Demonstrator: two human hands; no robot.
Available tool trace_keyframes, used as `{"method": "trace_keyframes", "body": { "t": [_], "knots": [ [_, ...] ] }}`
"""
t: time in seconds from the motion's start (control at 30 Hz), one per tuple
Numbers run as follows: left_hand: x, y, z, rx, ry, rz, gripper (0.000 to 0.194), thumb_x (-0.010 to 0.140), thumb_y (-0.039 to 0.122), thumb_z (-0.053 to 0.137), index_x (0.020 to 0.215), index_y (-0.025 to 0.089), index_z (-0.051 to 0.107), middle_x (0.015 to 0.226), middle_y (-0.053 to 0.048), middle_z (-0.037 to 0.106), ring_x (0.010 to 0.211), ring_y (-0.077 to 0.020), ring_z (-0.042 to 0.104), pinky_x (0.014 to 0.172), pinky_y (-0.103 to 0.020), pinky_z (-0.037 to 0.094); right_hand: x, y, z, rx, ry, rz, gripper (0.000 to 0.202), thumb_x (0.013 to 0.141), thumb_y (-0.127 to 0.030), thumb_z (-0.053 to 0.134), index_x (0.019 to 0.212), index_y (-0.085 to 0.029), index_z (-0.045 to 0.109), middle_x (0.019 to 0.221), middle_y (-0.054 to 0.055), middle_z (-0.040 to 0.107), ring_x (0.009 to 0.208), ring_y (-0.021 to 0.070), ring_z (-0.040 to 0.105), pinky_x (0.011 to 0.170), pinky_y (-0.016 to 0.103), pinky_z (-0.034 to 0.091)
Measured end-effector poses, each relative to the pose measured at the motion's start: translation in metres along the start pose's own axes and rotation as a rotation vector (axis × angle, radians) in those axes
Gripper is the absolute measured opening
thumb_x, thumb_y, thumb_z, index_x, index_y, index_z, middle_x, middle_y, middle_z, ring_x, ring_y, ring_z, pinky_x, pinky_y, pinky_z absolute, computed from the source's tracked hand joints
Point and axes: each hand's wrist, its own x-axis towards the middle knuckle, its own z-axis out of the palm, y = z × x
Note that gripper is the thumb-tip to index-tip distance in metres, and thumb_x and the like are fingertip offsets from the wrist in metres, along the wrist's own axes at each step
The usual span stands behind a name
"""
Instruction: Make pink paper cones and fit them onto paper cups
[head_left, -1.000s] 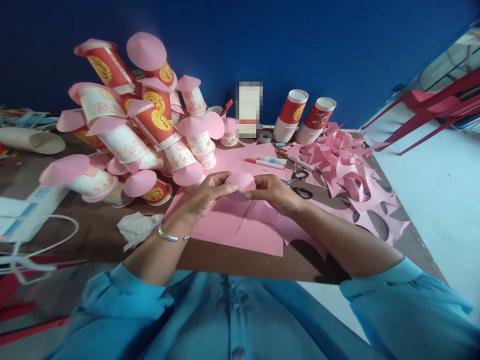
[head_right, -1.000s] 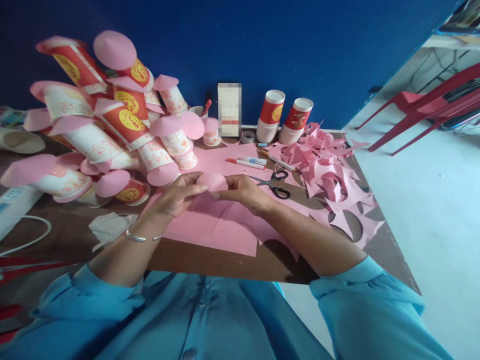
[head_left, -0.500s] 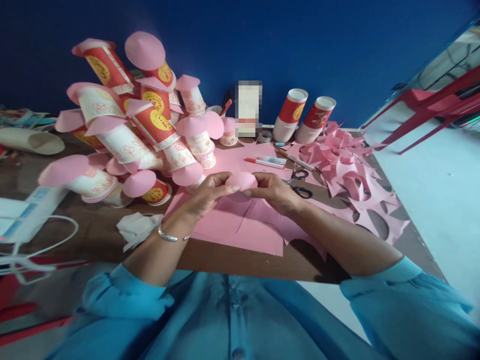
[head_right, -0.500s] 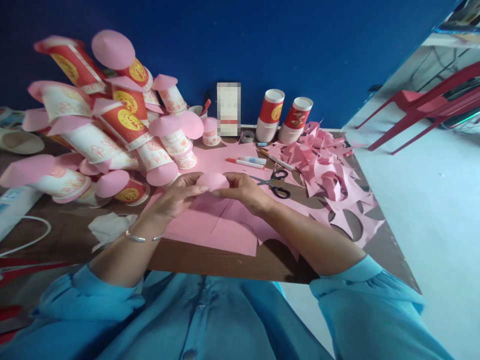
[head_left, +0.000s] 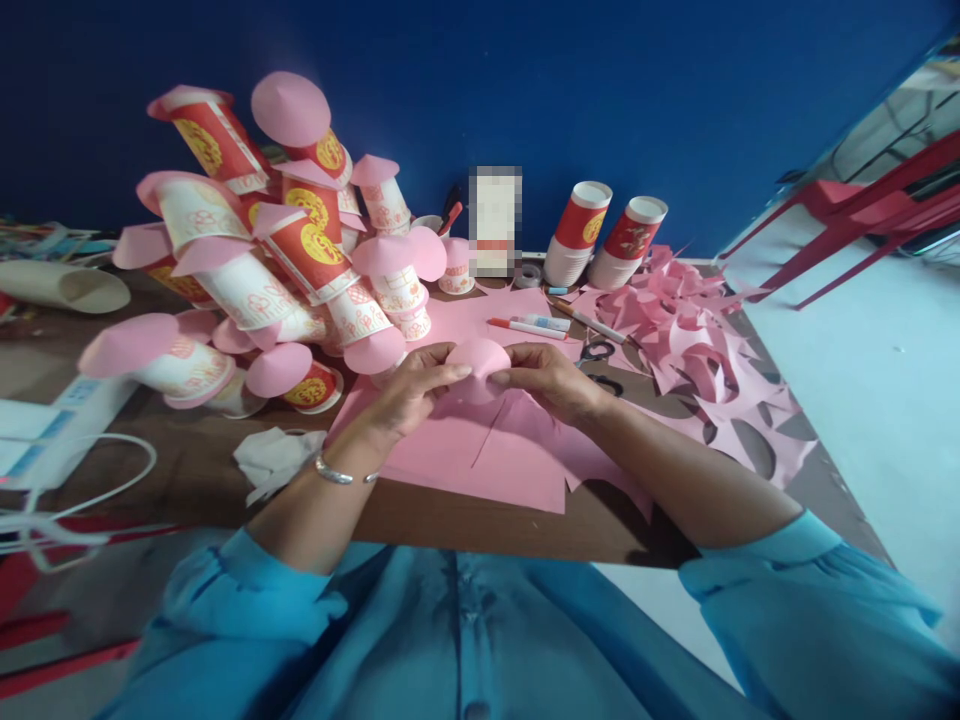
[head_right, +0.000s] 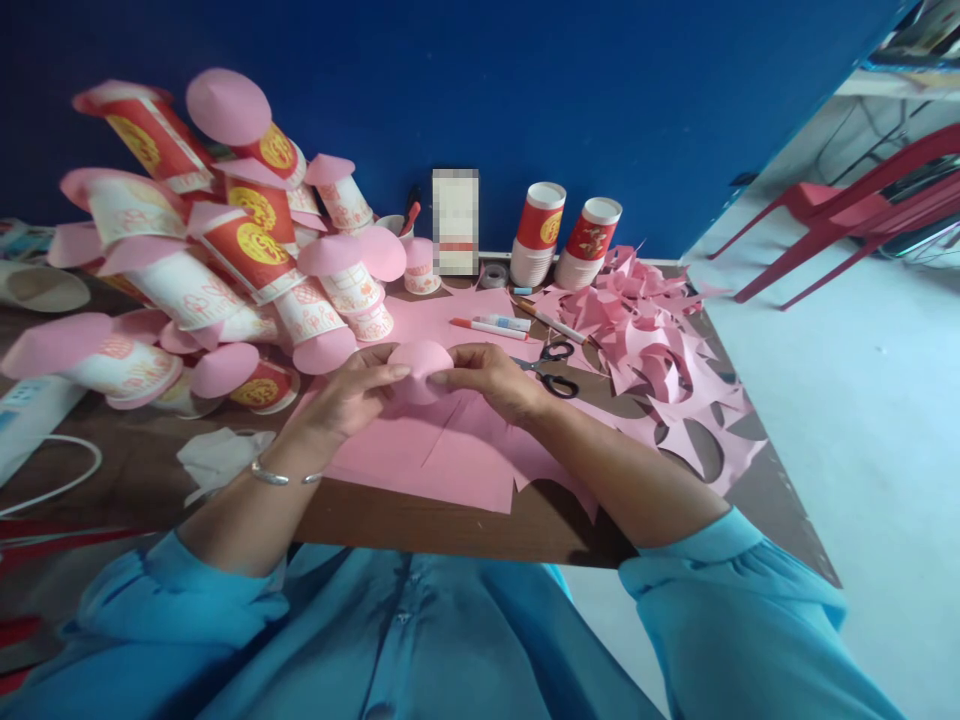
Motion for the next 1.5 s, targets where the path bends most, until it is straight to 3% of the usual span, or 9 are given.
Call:
{"method": "trace_keyframes", "body": {
  "t": [0.17, 0.4, 0.57, 0.87, 1.1, 1.3, 1.5],
  "knots": [
    [0.000, 0.002, 0.001, -0.026, 0.001, 0.048, 0.034, 0.065, 0.040, 0.091, 0.081, 0.015, 0.075, 0.075, -0.002, 0.070, 0.072, -0.0148, 0.059, 0.069, -0.027, 0.043, 0.003, 0.001, -0.007, -0.001, 0.065, -0.050, 0.032, 0.069, -0.043, 0.095, 0.079, -0.017, 0.079, 0.078, 0.001, 0.073, 0.076, 0.0145, 0.063, 0.079, 0.032, 0.052],
    [0.000, 0.002, 0.001, -0.021, 0.012, 0.035, 0.033, 0.066, 0.039, 0.091, 0.079, 0.016, 0.073, 0.070, 0.000, 0.067, 0.065, -0.0122, 0.055, 0.063, -0.025, 0.040, 0.001, -0.004, -0.004, -0.037, 0.063, -0.099, 0.034, 0.068, -0.046, 0.097, 0.070, -0.019, 0.076, 0.071, -0.001, 0.068, 0.072, 0.0139, 0.059, 0.076, 0.032, 0.050],
    [0.000, 0.003, 0.002, -0.021, -0.006, 0.056, 0.030, 0.067, 0.038, 0.090, 0.081, 0.017, 0.074, 0.074, -0.001, 0.070, 0.069, -0.0136, 0.060, 0.068, -0.027, 0.044, 0.000, -0.007, -0.003, -0.017, 0.080, -0.091, 0.038, 0.071, -0.053, 0.092, 0.071, -0.020, 0.075, 0.073, 0.001, 0.067, 0.073, 0.0155, 0.058, 0.077, 0.034, 0.051],
    [0.001, 0.000, -0.002, 0.009, 0.031, 0.024, 0.032, 0.066, 0.040, 0.090, 0.078, 0.017, 0.071, 0.070, 0.001, 0.066, 0.061, -0.0114, 0.054, 0.056, -0.025, 0.036, 0.004, 0.000, -0.006, -0.100, 0.155, -0.181, 0.045, 0.071, -0.061, 0.092, 0.071, -0.021, 0.073, 0.073, 0.000, 0.066, 0.075, 0.0148, 0.058, 0.080, 0.033, 0.050],
    [0.001, -0.001, -0.002, 0.031, 0.019, 0.072, 0.030, 0.070, 0.040, 0.088, 0.081, 0.018, 0.072, 0.073, -0.001, 0.068, 0.068, -0.0140, 0.056, 0.064, -0.027, 0.040, 0.004, 0.002, -0.004, 0.028, 0.171, -0.095, 0.059, 0.076, -0.077, 0.082, 0.084, -0.019, 0.078, 0.082, 0.004, 0.073, 0.080, 0.0169, 0.066, 0.075, 0.031, 0.056],
    [0.001, -0.002, -0.002, 0.020, 0.012, 0.057, 0.032, 0.069, 0.041, 0.089, 0.082, 0.016, 0.073, 0.077, -0.003, 0.070, 0.074, -0.0158, 0.059, 0.072, -0.030, 0.043, 0.003, 0.003, -0.004, 0.037, 0.059, -0.008, 0.044, 0.065, -0.052, 0.100, 0.080, -0.017, 0.079, 0.080, 0.002, 0.073, 0.075, 0.0139, 0.065, 0.077, 0.030, 0.056],
    [0.000, -0.002, 0.003, 0.058, 0.034, 0.025, 0.037, 0.063, 0.040, 0.095, 0.081, 0.016, 0.074, 0.074, 0.000, 0.068, 0.071, -0.0132, 0.057, 0.070, -0.027, 0.043, 0.000, 0.003, 0.004, 0.006, -0.010, -0.008, 0.039, 0.060, -0.037, 0.102, 0.086, -0.017, 0.082, 0.078, 0.000, 0.075, 0.076, 0.0140, 0.065, 0.079, 0.029, 0.053]
  ]
}}
